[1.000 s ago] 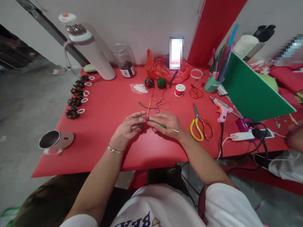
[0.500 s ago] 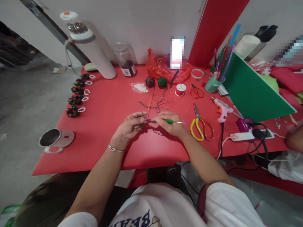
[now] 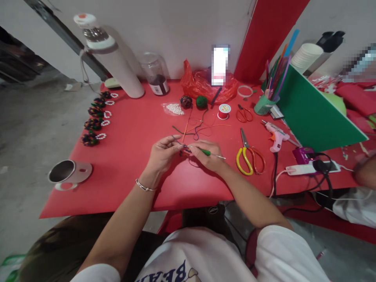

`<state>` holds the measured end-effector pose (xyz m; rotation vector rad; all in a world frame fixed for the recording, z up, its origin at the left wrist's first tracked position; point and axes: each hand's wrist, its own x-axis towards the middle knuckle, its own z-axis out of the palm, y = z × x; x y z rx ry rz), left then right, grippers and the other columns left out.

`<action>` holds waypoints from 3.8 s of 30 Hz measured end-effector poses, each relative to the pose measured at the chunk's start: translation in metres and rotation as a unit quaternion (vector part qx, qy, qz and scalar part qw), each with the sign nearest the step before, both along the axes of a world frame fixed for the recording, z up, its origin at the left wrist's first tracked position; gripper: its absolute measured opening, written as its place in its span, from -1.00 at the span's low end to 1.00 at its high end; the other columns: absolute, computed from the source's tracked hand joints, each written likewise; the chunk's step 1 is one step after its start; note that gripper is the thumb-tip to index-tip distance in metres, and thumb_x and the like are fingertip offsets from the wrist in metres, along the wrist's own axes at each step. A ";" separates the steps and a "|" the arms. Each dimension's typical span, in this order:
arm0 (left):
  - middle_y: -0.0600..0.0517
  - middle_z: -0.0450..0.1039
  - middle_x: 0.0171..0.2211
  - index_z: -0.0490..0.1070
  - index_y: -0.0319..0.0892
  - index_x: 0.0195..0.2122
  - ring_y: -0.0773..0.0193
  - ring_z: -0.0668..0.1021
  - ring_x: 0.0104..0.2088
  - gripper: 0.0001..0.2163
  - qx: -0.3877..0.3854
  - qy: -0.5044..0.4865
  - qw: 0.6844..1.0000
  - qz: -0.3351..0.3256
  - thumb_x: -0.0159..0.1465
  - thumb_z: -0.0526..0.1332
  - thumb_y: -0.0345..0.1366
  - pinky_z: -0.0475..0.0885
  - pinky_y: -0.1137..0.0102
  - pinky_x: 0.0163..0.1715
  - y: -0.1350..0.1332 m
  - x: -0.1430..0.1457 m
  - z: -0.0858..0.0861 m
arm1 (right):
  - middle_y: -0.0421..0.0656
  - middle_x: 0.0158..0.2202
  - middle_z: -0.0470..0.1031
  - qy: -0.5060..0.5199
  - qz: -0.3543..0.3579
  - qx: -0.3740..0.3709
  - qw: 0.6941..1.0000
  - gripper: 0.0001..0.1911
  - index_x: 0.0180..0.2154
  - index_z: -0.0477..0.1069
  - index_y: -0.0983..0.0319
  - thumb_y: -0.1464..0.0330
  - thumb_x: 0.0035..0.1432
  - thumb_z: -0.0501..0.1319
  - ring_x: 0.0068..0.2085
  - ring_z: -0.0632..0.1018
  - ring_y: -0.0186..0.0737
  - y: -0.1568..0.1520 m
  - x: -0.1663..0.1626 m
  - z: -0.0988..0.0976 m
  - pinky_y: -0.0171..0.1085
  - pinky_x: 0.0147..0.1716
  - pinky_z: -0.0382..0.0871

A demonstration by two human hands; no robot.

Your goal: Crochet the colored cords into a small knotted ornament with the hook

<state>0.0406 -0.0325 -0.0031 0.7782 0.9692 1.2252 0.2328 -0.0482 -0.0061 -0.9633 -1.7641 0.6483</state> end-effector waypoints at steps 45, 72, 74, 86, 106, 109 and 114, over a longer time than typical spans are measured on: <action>0.14 0.40 -0.60 0.66 -0.31 -0.22 0.61 0.14 -0.70 -0.69 -0.118 -0.144 0.966 -0.179 -0.04 0.44 -0.55 -0.03 0.60 -0.70 0.005 -0.022 0.000 | -0.22 -0.32 0.73 -0.027 0.074 0.096 0.992 -0.81 -0.23 0.69 0.09 0.37 0.38 0.28 -0.27 0.60 -0.20 0.012 0.019 0.013 -0.11 -0.18 0.50; 0.24 0.33 -0.63 0.66 -0.19 -0.08 0.64 0.06 -0.73 -0.58 -0.064 -0.182 0.979 -0.073 -0.02 0.53 -0.46 -0.06 0.60 -0.72 -0.010 0.013 0.000 | -0.12 -0.21 0.72 -0.077 -0.030 0.165 0.983 -0.73 0.01 0.60 0.14 0.24 0.49 0.15 -0.25 0.62 -0.17 0.004 -0.009 -0.010 -0.07 -0.14 0.44; 0.22 0.34 -0.62 0.67 -0.21 -0.12 0.65 0.04 -0.73 -0.60 -0.087 -0.190 0.971 -0.118 -0.03 0.52 -0.49 -0.09 0.62 -0.73 -0.006 0.004 0.000 | -0.14 -0.22 0.72 -0.063 0.018 0.145 0.987 -0.73 0.00 0.61 0.10 0.21 0.49 0.16 -0.24 0.63 -0.18 0.009 -0.003 -0.008 -0.06 -0.13 0.45; 0.14 0.41 -0.57 0.69 -0.29 -0.17 0.66 0.06 -0.71 -0.66 -0.106 -0.146 0.963 -0.199 -0.03 0.46 -0.56 -0.11 0.60 -0.73 0.003 -0.021 0.003 | -0.18 -0.27 0.71 -0.076 0.101 0.111 0.986 -0.82 -0.04 0.68 0.05 0.24 0.40 0.31 -0.18 0.60 -0.17 0.020 0.028 0.005 -0.09 -0.11 0.52; 0.09 0.43 -0.55 0.70 -0.29 -0.25 0.64 0.12 -0.72 -0.70 -0.074 -0.130 0.959 -0.240 -0.05 0.38 -0.54 -0.06 0.60 -0.73 0.001 -0.021 0.003 | -0.16 -0.40 0.67 0.091 0.144 -0.094 0.981 -0.69 -0.31 0.71 0.10 0.16 0.40 0.26 -0.23 0.62 -0.13 0.013 0.020 0.001 -0.05 -0.09 0.55; 0.10 0.46 -0.53 0.70 -0.24 -0.17 0.55 0.33 -0.66 -0.67 -0.029 -0.089 0.984 -0.154 -0.02 0.46 -0.50 0.17 0.58 -0.65 -0.003 -0.009 0.002 | -0.16 -0.42 0.65 0.163 0.119 -0.165 0.965 -0.57 -0.27 0.68 0.15 0.02 0.42 0.19 -0.34 0.61 -0.19 0.009 0.002 -0.010 -0.14 -0.25 0.55; 0.10 0.54 -0.52 0.67 -0.21 -0.09 0.39 0.55 -0.48 -0.61 0.046 -0.001 0.999 -0.012 0.00 0.50 -0.49 0.43 0.48 -0.39 -0.006 0.008 -0.002 | -0.11 -0.26 0.70 0.031 -0.003 -0.021 0.999 -0.68 -0.20 0.66 0.12 0.14 0.45 0.19 -0.19 0.60 -0.13 0.004 -0.012 -0.010 -0.05 -0.06 0.49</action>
